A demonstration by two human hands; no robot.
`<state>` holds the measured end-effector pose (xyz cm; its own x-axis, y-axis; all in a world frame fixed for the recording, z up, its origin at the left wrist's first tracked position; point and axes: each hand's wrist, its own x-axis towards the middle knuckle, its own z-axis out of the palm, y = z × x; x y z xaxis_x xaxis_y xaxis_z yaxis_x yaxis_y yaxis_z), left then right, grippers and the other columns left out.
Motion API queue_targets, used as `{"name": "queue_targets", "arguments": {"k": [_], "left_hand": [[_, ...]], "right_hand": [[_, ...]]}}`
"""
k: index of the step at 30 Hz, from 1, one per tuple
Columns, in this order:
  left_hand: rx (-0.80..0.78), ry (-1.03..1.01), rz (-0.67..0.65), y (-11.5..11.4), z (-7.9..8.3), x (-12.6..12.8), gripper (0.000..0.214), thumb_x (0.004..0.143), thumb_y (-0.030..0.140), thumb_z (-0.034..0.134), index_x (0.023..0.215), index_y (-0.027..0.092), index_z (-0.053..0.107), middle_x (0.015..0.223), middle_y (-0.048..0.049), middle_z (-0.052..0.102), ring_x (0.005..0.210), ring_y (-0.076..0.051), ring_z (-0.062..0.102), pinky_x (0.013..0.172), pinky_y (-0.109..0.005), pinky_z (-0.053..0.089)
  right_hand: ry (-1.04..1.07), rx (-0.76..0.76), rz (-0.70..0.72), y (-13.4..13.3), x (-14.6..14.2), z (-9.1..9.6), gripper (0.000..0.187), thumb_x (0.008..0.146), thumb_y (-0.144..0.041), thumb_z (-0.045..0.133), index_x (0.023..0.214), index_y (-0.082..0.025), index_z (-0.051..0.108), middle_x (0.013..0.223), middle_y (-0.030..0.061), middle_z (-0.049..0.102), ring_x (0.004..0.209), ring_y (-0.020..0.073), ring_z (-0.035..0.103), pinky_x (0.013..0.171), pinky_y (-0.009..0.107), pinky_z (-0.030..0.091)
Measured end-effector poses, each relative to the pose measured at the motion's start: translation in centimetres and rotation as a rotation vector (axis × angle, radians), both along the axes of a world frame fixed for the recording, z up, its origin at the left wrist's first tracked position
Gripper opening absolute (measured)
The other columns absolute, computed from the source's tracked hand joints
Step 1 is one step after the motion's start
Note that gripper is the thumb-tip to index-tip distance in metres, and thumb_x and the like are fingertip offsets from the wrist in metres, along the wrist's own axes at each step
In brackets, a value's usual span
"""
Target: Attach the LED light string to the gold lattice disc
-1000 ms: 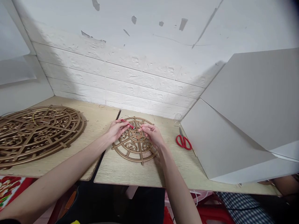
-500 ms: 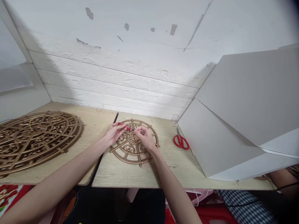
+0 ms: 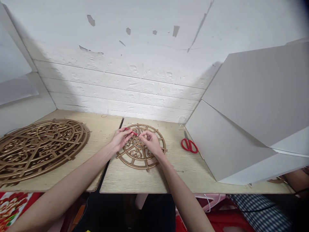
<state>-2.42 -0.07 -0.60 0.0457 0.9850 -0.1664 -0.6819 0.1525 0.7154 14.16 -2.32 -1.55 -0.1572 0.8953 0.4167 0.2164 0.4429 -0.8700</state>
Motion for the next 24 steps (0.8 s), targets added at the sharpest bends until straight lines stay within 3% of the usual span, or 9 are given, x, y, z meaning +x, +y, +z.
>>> {"name": "queue_targets", "arguments": {"k": [4, 10, 15, 24], "left_hand": [[-0.006, 0.006, 0.023, -0.1, 0.0, 0.1, 0.018, 0.071, -0.008, 0.059, 0.075, 0.009, 0.055, 0.076, -0.0073, 0.068, 0.067, -0.011, 0.066, 0.068, -0.019, 0.055], [-0.03, -0.02, 0.034, -0.2, 0.1, 0.3, 0.02, 0.071, -0.009, 0.059, 0.075, 0.01, 0.055, 0.075, -0.0066, 0.067, 0.067, -0.011, 0.066, 0.069, -0.02, 0.056], [-0.045, -0.048, 0.039, -0.2, 0.1, 0.5, 0.021, 0.069, -0.01, 0.06, 0.073, 0.01, 0.055, 0.073, -0.0052, 0.066, 0.068, -0.011, 0.066, 0.071, -0.02, 0.056], [-0.039, -0.028, 0.045, -0.4, 0.2, 0.6, 0.02, 0.07, -0.01, 0.058, 0.071, 0.01, 0.054, 0.074, -0.0067, 0.066, 0.069, -0.012, 0.066, 0.072, -0.022, 0.056]], "right_hand": [[-0.157, 0.123, -0.067, -0.5, -0.2, 0.4, 0.012, 0.081, -0.029, 0.057, 0.078, -0.018, 0.06, 0.058, -0.0035, 0.048, 0.052, 0.0108, 0.041, 0.051, 0.022, 0.031], [-0.234, 0.222, -0.102, -0.8, -0.3, 0.4, 0.009, 0.085, -0.026, 0.052, 0.082, -0.019, 0.058, 0.067, -0.0004, 0.058, 0.057, 0.013, 0.051, 0.057, 0.024, 0.038], [-0.374, 0.305, -0.185, -1.0, -0.2, 0.2, 0.012, 0.086, -0.025, 0.049, 0.086, -0.019, 0.059, 0.067, 0.0009, 0.059, 0.058, 0.0141, 0.052, 0.059, 0.025, 0.038], [-0.421, 0.307, -0.244, -1.2, -0.2, 0.3, 0.012, 0.086, -0.026, 0.05, 0.085, -0.019, 0.06, 0.063, -0.0003, 0.058, 0.054, 0.0132, 0.05, 0.056, 0.023, 0.035]]}}
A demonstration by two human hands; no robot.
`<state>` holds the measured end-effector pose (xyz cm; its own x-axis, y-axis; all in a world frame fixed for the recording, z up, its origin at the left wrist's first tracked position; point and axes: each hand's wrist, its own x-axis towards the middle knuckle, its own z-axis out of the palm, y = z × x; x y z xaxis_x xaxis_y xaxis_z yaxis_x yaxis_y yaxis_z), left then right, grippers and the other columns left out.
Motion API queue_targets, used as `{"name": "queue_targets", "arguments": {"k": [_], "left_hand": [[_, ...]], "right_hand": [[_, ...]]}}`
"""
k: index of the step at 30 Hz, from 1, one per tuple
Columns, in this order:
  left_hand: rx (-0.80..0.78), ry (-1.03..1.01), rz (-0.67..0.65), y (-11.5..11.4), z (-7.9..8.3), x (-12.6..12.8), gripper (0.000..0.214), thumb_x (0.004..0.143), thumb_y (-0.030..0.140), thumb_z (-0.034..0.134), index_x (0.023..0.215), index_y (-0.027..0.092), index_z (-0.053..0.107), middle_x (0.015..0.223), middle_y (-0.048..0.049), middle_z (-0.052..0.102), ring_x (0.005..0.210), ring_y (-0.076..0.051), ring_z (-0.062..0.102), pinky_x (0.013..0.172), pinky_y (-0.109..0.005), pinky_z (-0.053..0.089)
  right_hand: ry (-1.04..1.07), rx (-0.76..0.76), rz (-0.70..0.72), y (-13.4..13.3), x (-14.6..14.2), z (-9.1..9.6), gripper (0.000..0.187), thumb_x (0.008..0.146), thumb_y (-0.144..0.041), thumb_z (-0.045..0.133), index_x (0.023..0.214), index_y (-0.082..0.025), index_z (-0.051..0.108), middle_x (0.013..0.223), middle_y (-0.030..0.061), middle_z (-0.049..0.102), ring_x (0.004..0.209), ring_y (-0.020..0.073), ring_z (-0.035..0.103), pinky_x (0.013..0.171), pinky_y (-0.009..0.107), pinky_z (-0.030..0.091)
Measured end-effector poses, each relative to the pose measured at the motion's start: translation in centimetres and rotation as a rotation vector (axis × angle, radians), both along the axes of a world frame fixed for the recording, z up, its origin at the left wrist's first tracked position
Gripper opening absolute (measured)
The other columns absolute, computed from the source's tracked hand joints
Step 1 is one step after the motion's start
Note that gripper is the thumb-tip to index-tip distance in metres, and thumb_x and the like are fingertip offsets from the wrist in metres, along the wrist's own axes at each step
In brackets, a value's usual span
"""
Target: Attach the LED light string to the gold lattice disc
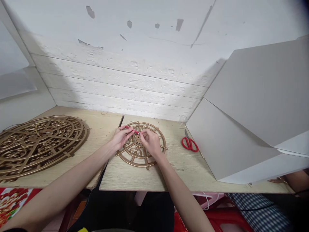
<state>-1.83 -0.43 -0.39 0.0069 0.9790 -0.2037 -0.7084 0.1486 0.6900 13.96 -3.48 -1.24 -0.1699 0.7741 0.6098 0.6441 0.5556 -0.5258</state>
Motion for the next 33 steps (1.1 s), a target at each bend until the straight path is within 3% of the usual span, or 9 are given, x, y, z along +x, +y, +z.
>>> {"name": "queue_targets", "arguments": {"k": [10, 15, 19, 26, 33], "left_hand": [[-0.014, -0.019, 0.055, -0.1, -0.1, 0.2, 0.024, 0.069, -0.01, 0.059, 0.075, 0.012, 0.052, 0.069, -0.0024, 0.064, 0.067, -0.011, 0.066, 0.072, -0.022, 0.057], [0.006, -0.023, 0.099, 0.0, -0.3, 0.2, 0.033, 0.069, -0.011, 0.06, 0.084, 0.016, 0.048, 0.073, -0.0001, 0.064, 0.071, -0.011, 0.066, 0.074, -0.025, 0.057], [-0.005, -0.04, 0.073, 0.1, -0.5, 0.2, 0.036, 0.068, -0.011, 0.061, 0.087, 0.017, 0.049, 0.076, 0.0002, 0.064, 0.072, -0.011, 0.066, 0.074, -0.023, 0.057], [0.039, 0.065, 0.09, 0.1, -0.8, 0.3, 0.042, 0.071, -0.01, 0.058, 0.093, 0.02, 0.04, 0.074, 0.003, 0.062, 0.067, -0.011, 0.066, 0.074, -0.026, 0.058], [0.046, 0.082, 0.114, 0.2, -1.0, 0.4, 0.042, 0.07, -0.01, 0.06, 0.091, 0.019, 0.039, 0.073, 0.0033, 0.06, 0.066, -0.011, 0.066, 0.073, -0.028, 0.059]], "right_hand": [[-0.008, -0.041, -0.008, 0.1, -0.1, -0.3, 0.014, 0.088, -0.028, 0.051, 0.094, -0.02, 0.062, 0.063, 0.0003, 0.062, 0.054, 0.0149, 0.055, 0.056, 0.025, 0.037], [0.12, -0.129, 0.118, 0.8, 0.2, -0.9, 0.013, 0.089, -0.028, 0.05, 0.093, -0.021, 0.061, 0.069, 0.0015, 0.066, 0.059, 0.0174, 0.061, 0.061, 0.027, 0.042], [0.148, -0.118, 0.186, 1.1, 0.3, -1.3, 0.014, 0.09, -0.03, 0.049, 0.09, -0.022, 0.06, 0.072, 0.0018, 0.067, 0.059, 0.0179, 0.062, 0.061, 0.029, 0.045], [0.157, -0.125, 0.178, 1.1, 0.2, -1.5, 0.012, 0.091, -0.027, 0.048, 0.09, -0.022, 0.058, 0.073, 0.0016, 0.068, 0.055, 0.0168, 0.064, 0.055, 0.027, 0.047], [0.084, -0.062, 0.131, 1.3, 0.4, -1.6, 0.011, 0.091, -0.022, 0.049, 0.091, -0.019, 0.059, 0.07, 0.0009, 0.069, 0.057, 0.0161, 0.065, 0.059, 0.026, 0.048]]}}
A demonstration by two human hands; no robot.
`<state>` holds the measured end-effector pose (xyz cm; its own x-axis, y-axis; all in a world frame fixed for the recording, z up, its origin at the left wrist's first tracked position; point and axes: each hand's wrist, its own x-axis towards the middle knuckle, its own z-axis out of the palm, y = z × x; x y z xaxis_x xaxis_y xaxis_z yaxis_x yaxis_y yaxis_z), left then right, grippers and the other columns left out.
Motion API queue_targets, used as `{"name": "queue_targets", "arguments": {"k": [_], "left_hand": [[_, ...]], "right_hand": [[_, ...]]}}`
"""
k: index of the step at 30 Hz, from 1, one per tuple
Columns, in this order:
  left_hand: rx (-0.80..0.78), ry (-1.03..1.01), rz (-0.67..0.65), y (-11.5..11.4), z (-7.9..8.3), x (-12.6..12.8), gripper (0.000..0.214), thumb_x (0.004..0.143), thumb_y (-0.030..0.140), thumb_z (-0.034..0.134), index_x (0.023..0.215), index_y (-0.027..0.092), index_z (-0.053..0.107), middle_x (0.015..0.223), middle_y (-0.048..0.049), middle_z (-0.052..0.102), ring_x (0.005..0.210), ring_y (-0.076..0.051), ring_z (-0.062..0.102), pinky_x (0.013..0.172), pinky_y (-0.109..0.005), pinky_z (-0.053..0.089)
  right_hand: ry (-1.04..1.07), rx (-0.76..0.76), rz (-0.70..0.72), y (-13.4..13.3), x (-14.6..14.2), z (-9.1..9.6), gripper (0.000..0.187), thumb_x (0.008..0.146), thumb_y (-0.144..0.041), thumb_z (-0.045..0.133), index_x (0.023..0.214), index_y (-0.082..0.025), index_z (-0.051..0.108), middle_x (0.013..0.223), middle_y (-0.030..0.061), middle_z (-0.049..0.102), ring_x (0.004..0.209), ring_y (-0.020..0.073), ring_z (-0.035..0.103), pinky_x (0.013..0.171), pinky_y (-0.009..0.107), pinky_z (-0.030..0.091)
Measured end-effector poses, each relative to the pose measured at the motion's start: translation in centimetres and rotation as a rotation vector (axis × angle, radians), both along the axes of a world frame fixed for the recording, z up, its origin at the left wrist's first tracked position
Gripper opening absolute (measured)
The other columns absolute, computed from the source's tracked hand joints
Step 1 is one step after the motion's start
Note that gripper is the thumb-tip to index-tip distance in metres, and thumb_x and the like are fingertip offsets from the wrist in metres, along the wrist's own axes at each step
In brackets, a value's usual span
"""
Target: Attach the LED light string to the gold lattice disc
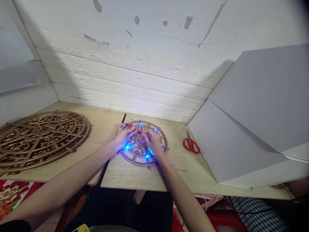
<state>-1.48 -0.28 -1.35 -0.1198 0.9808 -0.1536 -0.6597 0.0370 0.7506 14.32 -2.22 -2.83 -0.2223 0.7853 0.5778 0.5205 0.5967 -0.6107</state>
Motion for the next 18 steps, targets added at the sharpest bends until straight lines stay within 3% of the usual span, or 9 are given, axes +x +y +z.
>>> {"name": "queue_targets", "arguments": {"k": [5, 12, 18], "left_hand": [[0.005, -0.009, 0.002, 0.15, 0.06, -0.09, 0.042, 0.068, -0.011, 0.06, 0.089, 0.019, 0.04, 0.073, 0.0023, 0.06, 0.067, -0.011, 0.066, 0.071, -0.027, 0.058], [-0.016, -0.053, 0.006, -0.08, 0.42, -0.12, 0.042, 0.07, -0.011, 0.059, 0.089, 0.019, 0.038, 0.074, 0.0024, 0.061, 0.073, -0.012, 0.068, 0.075, -0.028, 0.058], [-0.012, -0.062, -0.008, 0.14, -0.45, 0.14, 0.037, 0.067, -0.009, 0.063, 0.088, 0.017, 0.046, 0.073, 0.001, 0.061, 0.07, -0.012, 0.066, 0.078, -0.03, 0.058]], "right_hand": [[-0.035, 0.044, 0.009, 0.06, 0.18, 0.36, 0.012, 0.091, -0.023, 0.05, 0.091, -0.019, 0.061, 0.07, 0.0015, 0.068, 0.059, 0.017, 0.065, 0.063, 0.027, 0.049], [-0.003, -0.032, 0.034, -0.13, 0.5, 0.56, 0.016, 0.09, -0.029, 0.052, 0.096, -0.02, 0.064, 0.081, 0.0025, 0.069, 0.062, 0.0158, 0.065, 0.06, 0.025, 0.05], [-0.015, 0.03, 0.016, 0.1, 0.3, 0.49, 0.015, 0.089, -0.025, 0.053, 0.09, -0.02, 0.068, 0.077, 0.0031, 0.07, 0.067, 0.0182, 0.066, 0.065, 0.027, 0.05]]}}
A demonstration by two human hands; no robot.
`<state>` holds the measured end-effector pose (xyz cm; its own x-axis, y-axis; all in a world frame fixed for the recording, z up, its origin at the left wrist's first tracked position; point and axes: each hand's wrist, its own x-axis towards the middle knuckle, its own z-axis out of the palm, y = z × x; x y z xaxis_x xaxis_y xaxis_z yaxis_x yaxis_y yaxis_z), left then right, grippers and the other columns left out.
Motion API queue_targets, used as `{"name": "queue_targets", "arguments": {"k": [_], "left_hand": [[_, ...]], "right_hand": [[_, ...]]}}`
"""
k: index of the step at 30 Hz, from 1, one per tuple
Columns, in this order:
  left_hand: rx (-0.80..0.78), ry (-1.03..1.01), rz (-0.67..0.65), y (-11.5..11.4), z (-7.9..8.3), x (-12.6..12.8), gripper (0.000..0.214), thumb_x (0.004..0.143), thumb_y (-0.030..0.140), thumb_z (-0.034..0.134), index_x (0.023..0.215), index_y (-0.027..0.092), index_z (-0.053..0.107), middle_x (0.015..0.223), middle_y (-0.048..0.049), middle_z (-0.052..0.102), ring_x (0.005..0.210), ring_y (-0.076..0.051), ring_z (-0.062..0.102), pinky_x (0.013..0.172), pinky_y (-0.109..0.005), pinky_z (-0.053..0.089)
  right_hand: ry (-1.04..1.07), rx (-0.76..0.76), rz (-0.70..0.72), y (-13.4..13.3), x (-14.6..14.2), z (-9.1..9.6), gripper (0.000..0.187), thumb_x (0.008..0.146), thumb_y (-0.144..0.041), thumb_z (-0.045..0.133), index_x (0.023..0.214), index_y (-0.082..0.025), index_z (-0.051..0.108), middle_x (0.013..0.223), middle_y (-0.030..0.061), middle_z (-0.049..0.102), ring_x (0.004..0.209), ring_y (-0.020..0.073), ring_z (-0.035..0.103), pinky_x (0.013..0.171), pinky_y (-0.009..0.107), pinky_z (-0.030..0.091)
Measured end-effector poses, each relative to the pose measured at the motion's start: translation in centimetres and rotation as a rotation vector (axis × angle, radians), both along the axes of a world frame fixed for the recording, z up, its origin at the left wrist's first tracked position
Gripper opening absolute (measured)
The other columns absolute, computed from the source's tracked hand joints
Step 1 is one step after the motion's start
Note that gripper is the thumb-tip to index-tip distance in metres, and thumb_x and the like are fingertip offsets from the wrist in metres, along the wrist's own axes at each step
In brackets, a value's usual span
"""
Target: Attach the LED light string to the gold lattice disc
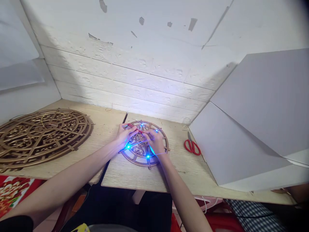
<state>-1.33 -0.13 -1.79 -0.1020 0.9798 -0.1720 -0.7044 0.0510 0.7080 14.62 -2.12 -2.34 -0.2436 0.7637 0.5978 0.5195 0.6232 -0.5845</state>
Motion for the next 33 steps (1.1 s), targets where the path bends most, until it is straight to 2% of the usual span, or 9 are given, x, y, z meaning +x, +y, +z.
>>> {"name": "queue_targets", "arguments": {"k": [4, 11, 19, 26, 33], "left_hand": [[-0.033, -0.022, 0.002, 0.1, -0.3, 0.1, 0.035, 0.067, -0.01, 0.063, 0.086, 0.016, 0.049, 0.073, 0.0005, 0.06, 0.07, -0.012, 0.066, 0.079, -0.031, 0.057], [0.018, 0.033, 0.005, -0.5, 0.6, 0.1, 0.038, 0.069, -0.009, 0.062, 0.088, 0.018, 0.042, 0.074, 0.0004, 0.062, 0.072, -0.014, 0.067, 0.076, -0.032, 0.057], [-0.015, 0.016, 0.008, -0.2, -0.1, 0.2, 0.03, 0.07, -0.009, 0.06, 0.084, 0.014, 0.048, 0.073, -0.0027, 0.063, 0.072, -0.013, 0.067, 0.074, -0.028, 0.057], [-0.018, 0.011, 0.009, -0.5, 0.6, 0.2, 0.026, 0.071, -0.01, 0.058, 0.08, 0.013, 0.049, 0.071, -0.0024, 0.062, 0.07, -0.012, 0.066, 0.071, -0.025, 0.057], [0.009, 0.042, -0.023, -0.6, 0.5, 0.1, 0.027, 0.071, -0.008, 0.06, 0.083, 0.013, 0.049, 0.072, -0.0032, 0.063, 0.07, -0.012, 0.067, 0.068, -0.023, 0.057]], "right_hand": [[-0.003, -0.024, -0.003, 0.2, 0.0, -0.1, 0.014, 0.088, -0.026, 0.056, 0.089, -0.021, 0.069, 0.078, 0.002, 0.071, 0.069, 0.0185, 0.066, 0.067, 0.028, 0.05], [-0.064, -0.017, -0.014, -0.2, 0.9, 0.9, 0.014, 0.088, -0.028, 0.057, 0.093, -0.022, 0.069, 0.083, 0.001, 0.072, 0.071, 0.0175, 0.066, 0.066, 0.026, 0.048], [-0.173, 0.033, -0.036, -0.4, 0.8, 1.1, 0.013, 0.089, -0.027, 0.057, 0.091, -0.022, 0.068, 0.083, 0.0001, 0.071, 0.071, 0.015, 0.063, 0.066, 0.023, 0.044], [-0.167, 0.042, -0.038, -0.4, 1.0, 1.3, 0.013, 0.089, -0.029, 0.057, 0.09, -0.022, 0.069, 0.084, 0.0002, 0.071, 0.072, 0.0147, 0.064, 0.066, 0.023, 0.044], [-0.159, 0.048, -0.002, -0.5, 0.9, 1.4, 0.013, 0.09, -0.027, 0.056, 0.091, -0.022, 0.068, 0.087, 0.0011, 0.071, 0.076, 0.0155, 0.064, 0.069, 0.025, 0.045]]}}
